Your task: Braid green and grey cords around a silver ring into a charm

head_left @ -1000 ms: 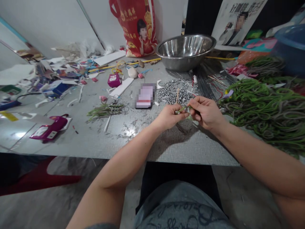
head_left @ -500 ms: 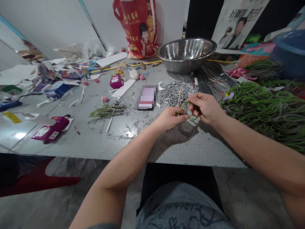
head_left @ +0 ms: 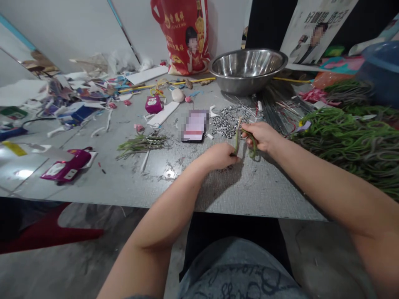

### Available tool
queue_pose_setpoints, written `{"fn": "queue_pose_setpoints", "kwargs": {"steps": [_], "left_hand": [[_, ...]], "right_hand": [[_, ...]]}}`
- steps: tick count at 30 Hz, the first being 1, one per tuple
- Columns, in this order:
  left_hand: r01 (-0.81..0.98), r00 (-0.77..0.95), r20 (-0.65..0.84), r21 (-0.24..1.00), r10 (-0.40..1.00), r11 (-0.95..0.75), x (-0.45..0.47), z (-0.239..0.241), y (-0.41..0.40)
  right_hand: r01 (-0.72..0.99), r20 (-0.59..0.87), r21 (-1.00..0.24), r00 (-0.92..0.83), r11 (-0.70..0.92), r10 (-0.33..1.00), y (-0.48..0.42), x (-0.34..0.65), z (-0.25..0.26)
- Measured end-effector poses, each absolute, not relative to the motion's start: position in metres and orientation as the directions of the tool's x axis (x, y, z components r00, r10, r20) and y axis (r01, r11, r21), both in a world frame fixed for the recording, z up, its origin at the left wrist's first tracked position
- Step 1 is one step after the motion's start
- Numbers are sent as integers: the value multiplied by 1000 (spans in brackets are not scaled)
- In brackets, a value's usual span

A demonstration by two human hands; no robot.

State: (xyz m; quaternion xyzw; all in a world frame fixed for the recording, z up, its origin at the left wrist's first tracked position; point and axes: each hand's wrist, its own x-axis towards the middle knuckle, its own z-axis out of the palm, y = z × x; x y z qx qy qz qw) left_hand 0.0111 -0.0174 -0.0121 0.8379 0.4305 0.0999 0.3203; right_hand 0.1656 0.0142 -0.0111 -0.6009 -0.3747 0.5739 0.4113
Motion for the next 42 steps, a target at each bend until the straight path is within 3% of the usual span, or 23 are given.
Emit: {"fn": "queue_pose_setpoints", "kwargs": {"steps": [4, 8, 10, 14, 17, 20, 22, 24, 26, 28, 37, 42], "left_hand": [[620, 711, -231, 652, 664, -437, 5, -2, -19], [641, 723, -436, 713, 535, -284, -3, 10, -21], [654, 713, -473, 714, 518, -249, -5, 13, -22], [700, 652, -499, 685, 571, -201, -7, 9, -19], [767, 551, -406, 589, 729, -252, -6, 2, -13], [817, 402, -63, 475, 913, -327, -3, -4, -11], [806, 382, 98, 451, 919, -383, 2, -7, -13], [753, 467, 173, 436, 867, -493, 8, -9, -17], [708, 563, 197, 387, 803, -591, 12, -11, -21], [705, 612, 167, 327, 773, -629, 14, -13, -22], [714, 691, -26, 176, 722, -677, 8, -10, -17], [771, 636, -75, 120, 768, -626, 8, -12, -17]], "right_hand": [[113, -383, -916, 34, -384, 923, 2, 173, -19], [411, -248, -884, -10, -222, 969, -13, 183, -19], [629, -191, -768, -45, -121, 981, -19, 190, -16], [940, -28, -330, -103, 88, 994, -29, 201, -9], [997, 35, -70, -39, 42, 999, -33, 209, -8], [999, 55, 34, 11, -13, 998, -35, 215, -10], [999, 118, 13, -41, 39, 992, -35, 217, -12], [969, 223, -63, -220, 240, 949, -34, 216, -16], [853, 333, -129, -443, 505, 833, -32, 213, -23], [730, 385, -144, -580, 668, 718, -30, 209, -31], [628, 369, -140, -685, 766, 629, -24, 201, -52], [610, 368, -193, -681, 769, 633, -24, 203, -52]]}}
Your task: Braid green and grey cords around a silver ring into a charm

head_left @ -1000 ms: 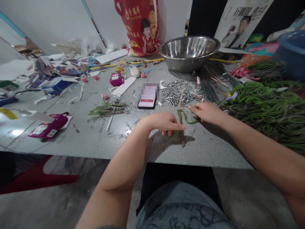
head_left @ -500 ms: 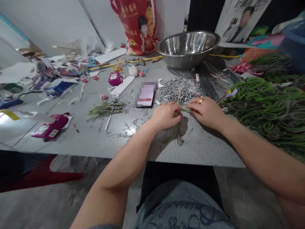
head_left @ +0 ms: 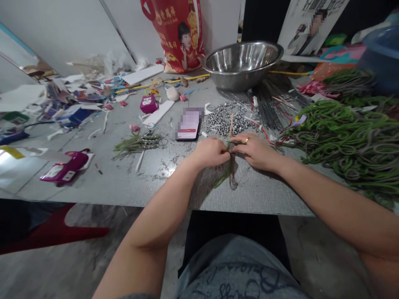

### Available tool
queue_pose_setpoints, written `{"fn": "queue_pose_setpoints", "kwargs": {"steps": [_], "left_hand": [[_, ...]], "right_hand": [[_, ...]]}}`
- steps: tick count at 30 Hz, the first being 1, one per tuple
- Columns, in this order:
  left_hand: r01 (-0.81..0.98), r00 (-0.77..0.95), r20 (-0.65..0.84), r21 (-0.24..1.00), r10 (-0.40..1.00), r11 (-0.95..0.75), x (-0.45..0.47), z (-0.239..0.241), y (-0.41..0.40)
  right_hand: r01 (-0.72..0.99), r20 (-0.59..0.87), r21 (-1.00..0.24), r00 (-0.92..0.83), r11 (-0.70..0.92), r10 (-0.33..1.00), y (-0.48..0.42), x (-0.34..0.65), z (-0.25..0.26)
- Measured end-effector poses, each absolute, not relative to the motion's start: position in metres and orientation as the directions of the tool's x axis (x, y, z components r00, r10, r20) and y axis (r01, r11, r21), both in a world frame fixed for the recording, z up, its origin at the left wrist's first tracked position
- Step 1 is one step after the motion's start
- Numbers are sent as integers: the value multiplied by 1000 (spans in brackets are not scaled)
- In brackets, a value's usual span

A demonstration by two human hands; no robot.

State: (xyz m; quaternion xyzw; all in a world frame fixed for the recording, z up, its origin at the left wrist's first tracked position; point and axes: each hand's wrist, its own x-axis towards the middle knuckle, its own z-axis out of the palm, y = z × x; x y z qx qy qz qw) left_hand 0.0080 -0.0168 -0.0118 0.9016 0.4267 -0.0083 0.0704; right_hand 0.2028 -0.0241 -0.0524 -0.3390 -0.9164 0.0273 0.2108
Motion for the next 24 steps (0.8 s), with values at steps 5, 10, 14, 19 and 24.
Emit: {"fn": "queue_pose_setpoints", "kwargs": {"steps": [5, 10, 14, 19, 24], "left_hand": [[767, 607, 39, 232, 794, -598, 8, -15, -18], [691, 651, 102, 333, 752, -642, 11, -20, -18], [692, 660, 74, 327, 748, -644, 12, -26, -17], [746, 597, 47, 334, 801, -576, 14, -29, -16], [776, 598, -3, 252, 801, -578, 19, -24, -20]], "right_hand": [[616, 378, -230, -657, 754, 652, -25, 206, -52], [625, 329, -201, -683, 755, 653, -27, 205, -48], [642, 316, -181, -679, 745, 662, -31, 204, -44], [635, 331, -185, -678, 750, 656, -31, 205, -47], [626, 367, -218, -658, 748, 658, -31, 206, -53]]}}
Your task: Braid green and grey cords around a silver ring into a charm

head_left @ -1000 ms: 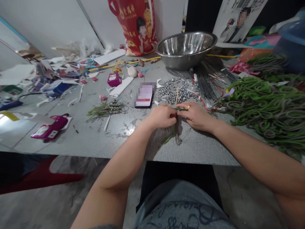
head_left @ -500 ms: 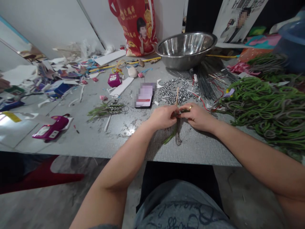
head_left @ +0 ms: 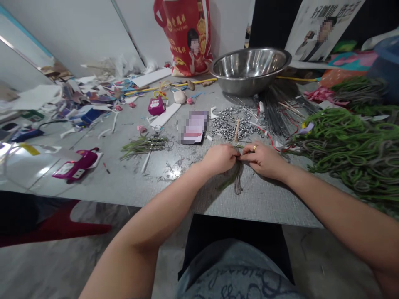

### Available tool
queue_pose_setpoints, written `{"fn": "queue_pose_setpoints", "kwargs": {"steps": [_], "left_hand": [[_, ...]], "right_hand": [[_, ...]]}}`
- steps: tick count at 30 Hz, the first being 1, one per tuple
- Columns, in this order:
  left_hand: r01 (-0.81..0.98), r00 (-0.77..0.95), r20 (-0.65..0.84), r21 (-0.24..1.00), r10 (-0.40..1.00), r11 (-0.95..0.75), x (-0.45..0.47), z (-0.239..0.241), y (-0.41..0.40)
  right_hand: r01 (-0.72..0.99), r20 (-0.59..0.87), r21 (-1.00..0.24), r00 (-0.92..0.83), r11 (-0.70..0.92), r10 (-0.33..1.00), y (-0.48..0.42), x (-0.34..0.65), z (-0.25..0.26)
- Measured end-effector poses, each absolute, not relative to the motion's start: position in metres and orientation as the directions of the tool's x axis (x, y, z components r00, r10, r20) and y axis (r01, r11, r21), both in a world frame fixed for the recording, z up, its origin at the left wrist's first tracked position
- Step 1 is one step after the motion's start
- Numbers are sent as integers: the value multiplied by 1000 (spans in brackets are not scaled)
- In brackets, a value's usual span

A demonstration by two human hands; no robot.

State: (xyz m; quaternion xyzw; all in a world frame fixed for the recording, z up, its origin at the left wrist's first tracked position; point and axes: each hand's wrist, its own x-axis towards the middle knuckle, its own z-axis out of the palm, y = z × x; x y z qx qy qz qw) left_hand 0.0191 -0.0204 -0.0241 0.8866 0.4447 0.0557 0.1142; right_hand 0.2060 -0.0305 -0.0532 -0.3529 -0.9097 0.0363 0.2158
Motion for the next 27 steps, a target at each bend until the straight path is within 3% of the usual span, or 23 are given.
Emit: {"fn": "queue_pose_setpoints", "kwargs": {"steps": [4, 11, 27], "left_hand": [[740, 663, -23, 171, 748, -651, 14, -22, -25], [554, 826, 83, 71, 558, -830, -10, -28, -22], [292, 906, 263, 175, 331, -940, -23, -28, -21]], "right_hand": [[599, 384, -255, -658, 759, 648, -32, 206, -53], [607, 323, -333, -645, 722, 692, -34, 206, -44], [617, 69, -341, -736, 709, 674, -46, 209, -23]]}}
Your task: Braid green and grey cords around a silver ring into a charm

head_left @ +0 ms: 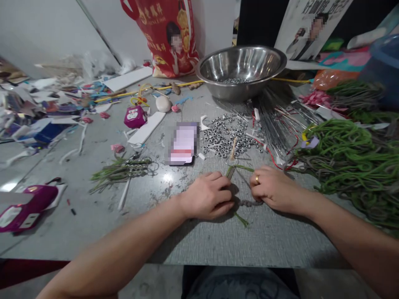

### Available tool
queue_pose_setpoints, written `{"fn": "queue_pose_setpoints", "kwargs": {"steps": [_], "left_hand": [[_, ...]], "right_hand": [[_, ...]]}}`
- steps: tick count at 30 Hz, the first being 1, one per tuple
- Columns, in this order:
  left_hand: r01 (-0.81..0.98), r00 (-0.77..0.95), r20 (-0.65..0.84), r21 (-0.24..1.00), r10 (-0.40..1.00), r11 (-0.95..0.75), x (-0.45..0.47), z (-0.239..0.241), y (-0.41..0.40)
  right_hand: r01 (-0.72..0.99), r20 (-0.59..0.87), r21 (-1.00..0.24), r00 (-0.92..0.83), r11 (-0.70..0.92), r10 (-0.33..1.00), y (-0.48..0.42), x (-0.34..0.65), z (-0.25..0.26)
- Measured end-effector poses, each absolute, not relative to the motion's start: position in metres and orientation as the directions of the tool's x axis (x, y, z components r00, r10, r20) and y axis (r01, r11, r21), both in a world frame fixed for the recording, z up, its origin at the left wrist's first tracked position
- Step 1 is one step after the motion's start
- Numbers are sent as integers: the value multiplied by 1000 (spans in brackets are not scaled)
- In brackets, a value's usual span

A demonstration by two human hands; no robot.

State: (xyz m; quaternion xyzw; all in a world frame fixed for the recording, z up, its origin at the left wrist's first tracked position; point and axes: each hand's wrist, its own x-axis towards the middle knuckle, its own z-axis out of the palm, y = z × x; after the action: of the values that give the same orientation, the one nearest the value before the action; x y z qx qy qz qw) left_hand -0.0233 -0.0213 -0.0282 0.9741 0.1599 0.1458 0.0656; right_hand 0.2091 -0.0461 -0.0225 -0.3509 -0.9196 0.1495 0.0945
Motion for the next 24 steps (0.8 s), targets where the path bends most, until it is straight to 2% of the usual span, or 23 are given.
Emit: {"fn": "queue_pose_setpoints", "kwargs": {"steps": [4, 7, 9, 11, 14, 16, 17, 20, 22, 24], "left_hand": [[200, 916, 307, 214, 260, -956, -23, -26, -23], [187, 898, 355, 221, 258, -957, -25, -25, -25], [240, 868, 388, 221, 311, -945, -26, -25, -27], [341, 821, 404, 219, 403, -914, -26, -27, -27], [463, 779, 372, 204, 506, -863, -24, -31, -26], [484, 784, 345, 183, 517, -856, -23, -34, -24], [482, 790, 337, 172, 511, -859, -23, -35, -23], [477, 801, 328, 155, 501, -865, -23, -36, -23], [486, 800, 316, 156, 510, -860, -23, -35, -24], [498, 793, 311, 161, 523, -852, -23, -34, -24]], "right_hand": [[490, -5, -564, -807, 665, 591, -46, 214, -17], [480, 71, -653, -731, 585, 679, -42, 219, -19], [581, 176, -588, -587, 562, 790, -39, 220, -24], [746, 228, -432, -454, 507, 861, -38, 220, -29], [905, 120, -169, -375, 391, 919, -43, 216, -29], [916, -8, -98, -392, 389, 920, -50, 211, -22], [904, -64, -106, -423, 415, 904, -54, 209, -18], [793, -194, -309, -594, 526, 781, -62, 204, -9], [734, -137, -384, -646, 561, 751, -63, 202, -9], [694, 26, -371, -656, 617, 754, -61, 202, -14]]}}
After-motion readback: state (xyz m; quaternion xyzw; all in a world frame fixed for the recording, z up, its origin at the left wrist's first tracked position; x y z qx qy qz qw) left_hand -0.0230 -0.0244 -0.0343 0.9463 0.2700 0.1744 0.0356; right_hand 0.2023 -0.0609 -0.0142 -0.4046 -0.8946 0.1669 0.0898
